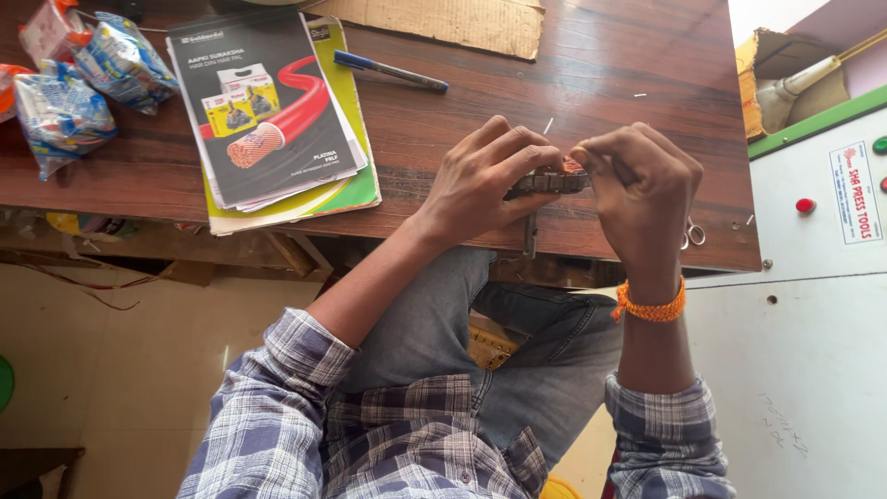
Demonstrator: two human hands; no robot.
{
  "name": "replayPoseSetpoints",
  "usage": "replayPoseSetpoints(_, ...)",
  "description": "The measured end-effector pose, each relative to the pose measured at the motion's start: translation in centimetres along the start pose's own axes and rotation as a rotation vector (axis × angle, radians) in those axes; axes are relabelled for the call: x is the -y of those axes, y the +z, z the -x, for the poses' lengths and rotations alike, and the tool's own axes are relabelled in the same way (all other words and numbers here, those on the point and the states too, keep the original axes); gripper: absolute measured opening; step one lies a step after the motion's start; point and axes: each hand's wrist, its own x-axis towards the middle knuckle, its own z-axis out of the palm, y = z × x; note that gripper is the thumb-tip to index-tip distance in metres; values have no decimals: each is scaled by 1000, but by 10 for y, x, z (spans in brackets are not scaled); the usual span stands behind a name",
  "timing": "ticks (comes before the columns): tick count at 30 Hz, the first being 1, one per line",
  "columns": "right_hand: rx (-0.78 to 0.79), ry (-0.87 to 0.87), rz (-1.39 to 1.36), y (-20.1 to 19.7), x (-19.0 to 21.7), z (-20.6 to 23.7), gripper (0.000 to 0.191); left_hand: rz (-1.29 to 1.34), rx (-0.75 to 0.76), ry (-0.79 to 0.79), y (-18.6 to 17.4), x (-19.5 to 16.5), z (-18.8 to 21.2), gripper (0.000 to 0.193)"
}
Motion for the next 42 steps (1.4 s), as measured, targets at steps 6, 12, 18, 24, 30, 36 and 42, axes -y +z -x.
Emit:
replayPoseSetpoints(6,97,-1,61,12,-4,-22,7,333,80,-319,-1,5,1,54)
replayPoseSetpoints(12,138,-73,89,16,-21,-37,5,1248,178,-785,7,42,-18,67)
replayPoseSetpoints(18,29,-20,157,17,-7,-16,10,1118,333,-398,-2,59,-22,46)
replayPoseSetpoints(24,-151,135,2,54,1,46,10,825,348,-219,-14,61,-27,25)
replayPoseSetpoints(30,-229,439,-329,67,-32,73,10,546,388,-403,-22,39,-37,32)
replayPoseSetpoints(36,-230,520,-374,58,-54,83,7,55,203,-64,-6,6,-18,52)
replayPoseSetpoints(42,-218,104,-135,10,-51,67,11,-73,22,9,12,7,6,47)
